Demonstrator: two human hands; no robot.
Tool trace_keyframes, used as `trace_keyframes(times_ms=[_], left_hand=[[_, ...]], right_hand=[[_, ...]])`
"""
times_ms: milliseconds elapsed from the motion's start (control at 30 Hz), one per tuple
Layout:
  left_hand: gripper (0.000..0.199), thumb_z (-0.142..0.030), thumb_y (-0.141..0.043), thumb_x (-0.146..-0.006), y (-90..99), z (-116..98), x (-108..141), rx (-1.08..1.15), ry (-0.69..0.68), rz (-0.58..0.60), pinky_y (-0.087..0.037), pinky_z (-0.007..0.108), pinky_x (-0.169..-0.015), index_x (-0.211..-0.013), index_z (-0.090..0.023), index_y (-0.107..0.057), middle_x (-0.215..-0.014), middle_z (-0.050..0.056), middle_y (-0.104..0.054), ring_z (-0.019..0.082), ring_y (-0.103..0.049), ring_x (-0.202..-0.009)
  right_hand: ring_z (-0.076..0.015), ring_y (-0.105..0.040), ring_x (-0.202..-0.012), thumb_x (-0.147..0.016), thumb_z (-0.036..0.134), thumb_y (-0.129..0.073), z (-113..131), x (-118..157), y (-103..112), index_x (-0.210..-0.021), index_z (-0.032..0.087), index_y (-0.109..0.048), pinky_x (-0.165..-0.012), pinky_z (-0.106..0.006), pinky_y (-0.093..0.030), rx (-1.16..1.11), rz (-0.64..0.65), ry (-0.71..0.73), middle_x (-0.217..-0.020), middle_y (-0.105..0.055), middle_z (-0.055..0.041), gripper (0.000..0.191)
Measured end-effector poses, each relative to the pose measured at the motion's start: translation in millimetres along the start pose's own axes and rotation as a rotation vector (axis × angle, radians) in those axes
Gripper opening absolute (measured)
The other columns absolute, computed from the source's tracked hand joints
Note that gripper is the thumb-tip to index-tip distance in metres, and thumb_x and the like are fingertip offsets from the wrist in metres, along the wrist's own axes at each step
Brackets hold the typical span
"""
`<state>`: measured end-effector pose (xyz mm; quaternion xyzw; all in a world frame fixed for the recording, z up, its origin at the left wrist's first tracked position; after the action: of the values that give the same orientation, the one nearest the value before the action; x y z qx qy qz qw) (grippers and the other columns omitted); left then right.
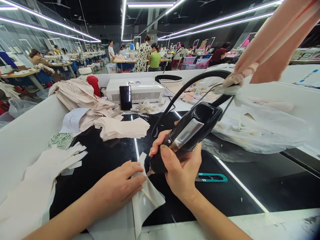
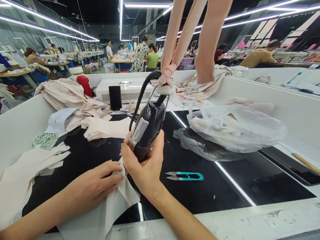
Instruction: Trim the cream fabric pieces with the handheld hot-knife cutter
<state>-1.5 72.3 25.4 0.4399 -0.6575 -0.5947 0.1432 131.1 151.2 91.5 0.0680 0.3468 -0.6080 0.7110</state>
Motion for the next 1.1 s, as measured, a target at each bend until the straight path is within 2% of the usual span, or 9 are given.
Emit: trace_keyframes(times_ms=[100,233,300,467,733,1100], left_hand=[[0.027,-0.01,-0.043,-0.107,4.7,9,-10,0.006,-0.054,0.0,-0.05,0.047,-0.118,-0.125,-0.013,-0.064,-0.129,0.016,-0.067,0.026,-0.06,-0.133],[0.041,0.001,-0.042,-0.099,2.1,22,-21,0.082,-0.093,0.072,-0.052,0.041,-0.116,-0.13,-0.015,-0.063,-0.133,0.014,-0.067,0.023,-0.058,-0.136],[0.045,0.004,-0.041,-0.096,0.9,25,-22,0.1,-0.104,0.081,-0.054,0.039,-0.114,-0.129,-0.016,-0.064,-0.13,0.012,-0.069,0.022,-0.061,-0.132],[0.039,-0.002,-0.043,-0.102,2.2,32,-12,0.14,-0.06,0.083,-0.058,0.033,-0.106,-0.13,-0.018,-0.065,-0.13,0.011,-0.07,0.02,-0.068,-0.12],[0.042,-0.001,-0.043,-0.101,4.7,31,-4,0.146,-0.035,0.092,-0.059,0.03,-0.099,-0.129,-0.022,-0.067,-0.13,0.009,-0.068,0.02,-0.068,-0.116],[0.046,0.003,-0.043,-0.097,-1.0,31,-2,0.091,-0.052,0.069,-0.059,0.031,-0.096,-0.129,-0.021,-0.065,-0.132,0.009,-0.066,0.021,-0.067,-0.115]], right_hand=[[-0.0105,-0.064,-0.06,-0.084,0.017,-0.074,1,1,0,-0.108,0.03,-0.051,-0.056,-0.025,-0.059,-0.02,-0.002,0.012,-0.085,-0.068,0.007,0.036],[-0.0111,-0.065,-0.06,-0.083,0.019,-0.075,0,2,0,-0.11,0.029,-0.051,-0.056,-0.026,-0.059,-0.007,-0.003,0.0,-0.085,-0.068,0.0066,0.037],[-0.0114,-0.065,-0.06,-0.083,0.02,-0.075,0,2,1,-0.109,0.029,-0.051,-0.055,-0.026,-0.059,-0.004,-0.005,-0.007,-0.084,-0.067,0.0063,0.037],[-0.0119,-0.065,-0.059,-0.081,0.02,-0.077,2,3,2,-0.113,0.03,-0.049,-0.053,-0.026,-0.059,-0.018,-0.012,-0.014,-0.083,-0.067,0.0067,0.043],[-0.0119,-0.065,-0.059,-0.082,0.02,-0.077,1,4,3,-0.117,0.03,-0.051,-0.053,-0.026,-0.059,-0.051,-0.008,-0.024,-0.083,-0.067,0.0062,0.045],[-0.0104,-0.064,-0.059,-0.089,0.023,-0.078,-5,-4,-2,-0.111,0.031,-0.054,-0.055,-0.024,-0.059,-0.072,0.013,0.021,-0.087,-0.069,0.0068,0.034]])
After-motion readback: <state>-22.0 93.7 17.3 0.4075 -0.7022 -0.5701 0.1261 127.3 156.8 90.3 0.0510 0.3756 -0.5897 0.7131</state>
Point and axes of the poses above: each hand's wrist, its own x-axis away from the middle knuckle, its own y-axis out of the back of the hand, z = x × y, the point moved 6 cm from there along -x, towards the middle knuckle
